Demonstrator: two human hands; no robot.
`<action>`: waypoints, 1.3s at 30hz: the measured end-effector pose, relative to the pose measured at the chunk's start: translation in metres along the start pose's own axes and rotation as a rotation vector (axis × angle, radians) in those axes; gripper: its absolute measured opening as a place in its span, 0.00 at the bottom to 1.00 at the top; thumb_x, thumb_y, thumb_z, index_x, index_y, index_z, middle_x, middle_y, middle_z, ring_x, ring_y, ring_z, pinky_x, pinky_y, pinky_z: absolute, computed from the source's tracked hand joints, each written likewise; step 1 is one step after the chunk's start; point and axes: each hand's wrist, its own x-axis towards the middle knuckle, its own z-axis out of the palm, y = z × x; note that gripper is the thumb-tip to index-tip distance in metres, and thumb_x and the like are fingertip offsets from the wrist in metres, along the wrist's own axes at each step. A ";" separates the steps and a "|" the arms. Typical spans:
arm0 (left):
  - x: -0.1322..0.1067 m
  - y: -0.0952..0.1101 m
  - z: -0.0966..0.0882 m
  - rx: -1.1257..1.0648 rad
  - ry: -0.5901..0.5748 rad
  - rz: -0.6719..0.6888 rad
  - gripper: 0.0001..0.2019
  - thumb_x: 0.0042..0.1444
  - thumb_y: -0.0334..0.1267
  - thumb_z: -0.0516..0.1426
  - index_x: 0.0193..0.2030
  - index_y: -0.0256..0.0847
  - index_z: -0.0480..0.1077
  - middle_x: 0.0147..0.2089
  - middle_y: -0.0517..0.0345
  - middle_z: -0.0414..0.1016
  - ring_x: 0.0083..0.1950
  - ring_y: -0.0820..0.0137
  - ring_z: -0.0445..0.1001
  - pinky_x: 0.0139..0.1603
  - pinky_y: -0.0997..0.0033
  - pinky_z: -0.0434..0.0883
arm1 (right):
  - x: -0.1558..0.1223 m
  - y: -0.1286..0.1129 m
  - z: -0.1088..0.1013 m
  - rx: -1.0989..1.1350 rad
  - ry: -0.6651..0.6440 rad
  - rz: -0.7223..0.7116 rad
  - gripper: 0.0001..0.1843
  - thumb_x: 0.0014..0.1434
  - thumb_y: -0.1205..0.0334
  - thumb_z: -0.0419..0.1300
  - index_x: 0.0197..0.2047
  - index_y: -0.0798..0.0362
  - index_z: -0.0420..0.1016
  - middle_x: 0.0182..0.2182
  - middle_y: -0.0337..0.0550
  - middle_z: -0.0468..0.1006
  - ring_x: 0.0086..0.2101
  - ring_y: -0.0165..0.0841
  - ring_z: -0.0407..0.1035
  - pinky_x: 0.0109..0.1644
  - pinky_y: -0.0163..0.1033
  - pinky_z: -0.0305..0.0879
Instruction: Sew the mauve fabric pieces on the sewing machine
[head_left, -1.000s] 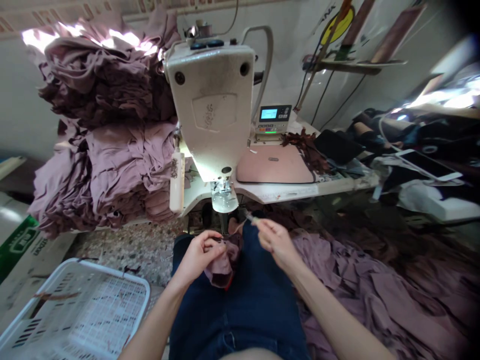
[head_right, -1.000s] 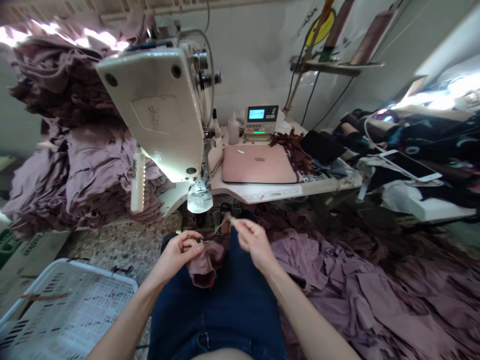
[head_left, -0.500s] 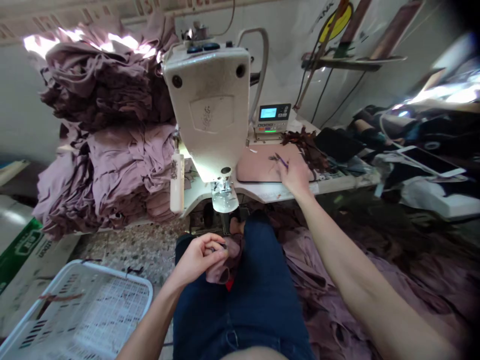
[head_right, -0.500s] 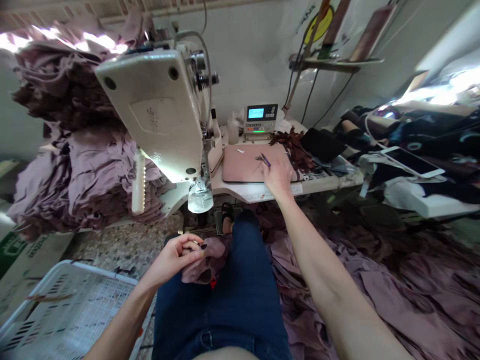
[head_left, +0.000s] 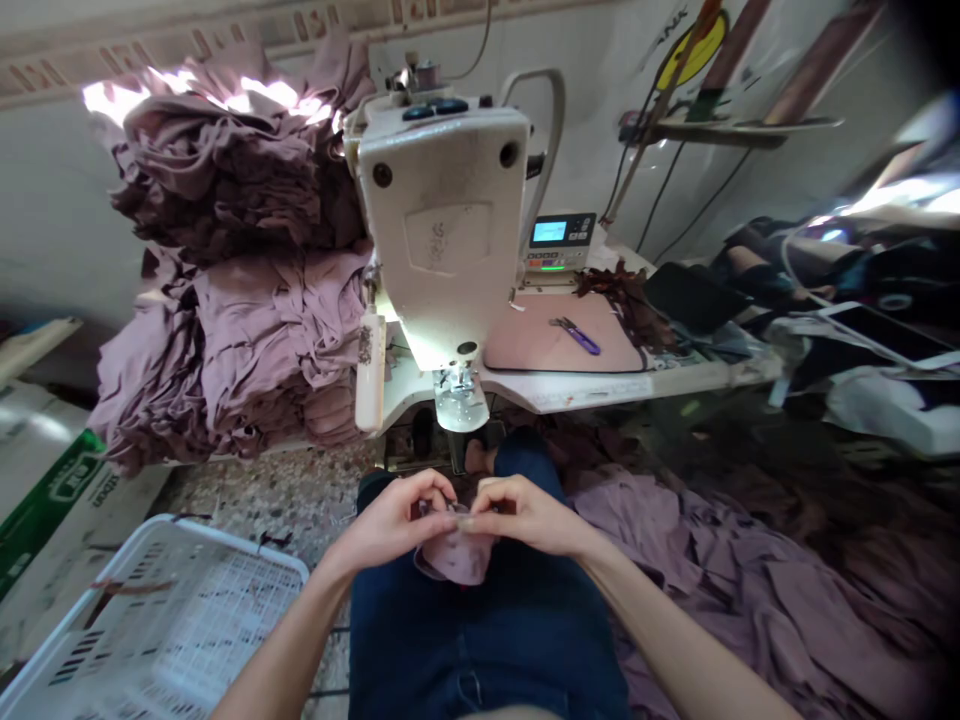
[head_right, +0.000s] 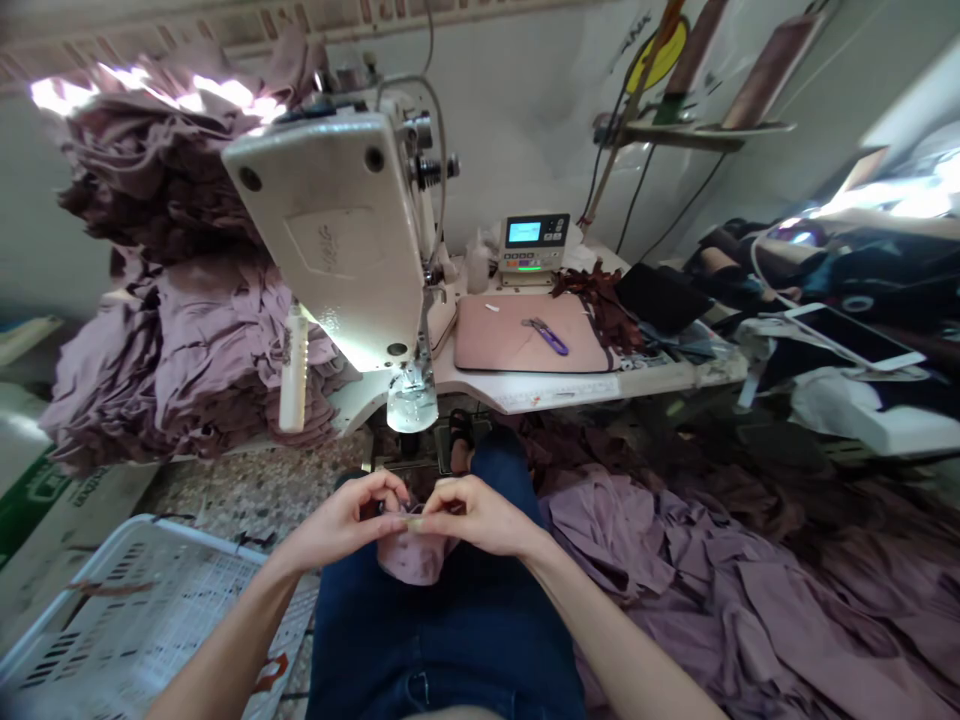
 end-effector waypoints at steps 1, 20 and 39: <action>0.001 -0.002 0.001 -0.022 0.029 -0.002 0.12 0.66 0.44 0.67 0.48 0.38 0.75 0.34 0.60 0.77 0.35 0.72 0.74 0.37 0.75 0.69 | -0.002 -0.005 -0.004 -0.028 0.047 -0.003 0.21 0.62 0.41 0.73 0.34 0.53 0.88 0.32 0.42 0.79 0.33 0.33 0.71 0.36 0.35 0.66; 0.020 0.017 -0.006 0.056 0.331 0.300 0.17 0.72 0.46 0.60 0.39 0.37 0.83 0.35 0.54 0.75 0.35 0.69 0.72 0.37 0.73 0.67 | -0.014 -0.067 0.008 -0.485 0.704 -0.465 0.13 0.72 0.59 0.66 0.34 0.51 0.87 0.25 0.39 0.74 0.26 0.32 0.67 0.31 0.38 0.62; 0.064 0.045 -0.017 -0.208 0.615 0.182 0.20 0.61 0.54 0.68 0.41 0.42 0.67 0.27 0.68 0.62 0.25 0.75 0.61 0.26 0.76 0.56 | 0.035 -0.074 -0.034 -0.247 0.847 -0.244 0.24 0.63 0.41 0.69 0.27 0.54 0.82 0.22 0.41 0.74 0.26 0.34 0.63 0.31 0.39 0.62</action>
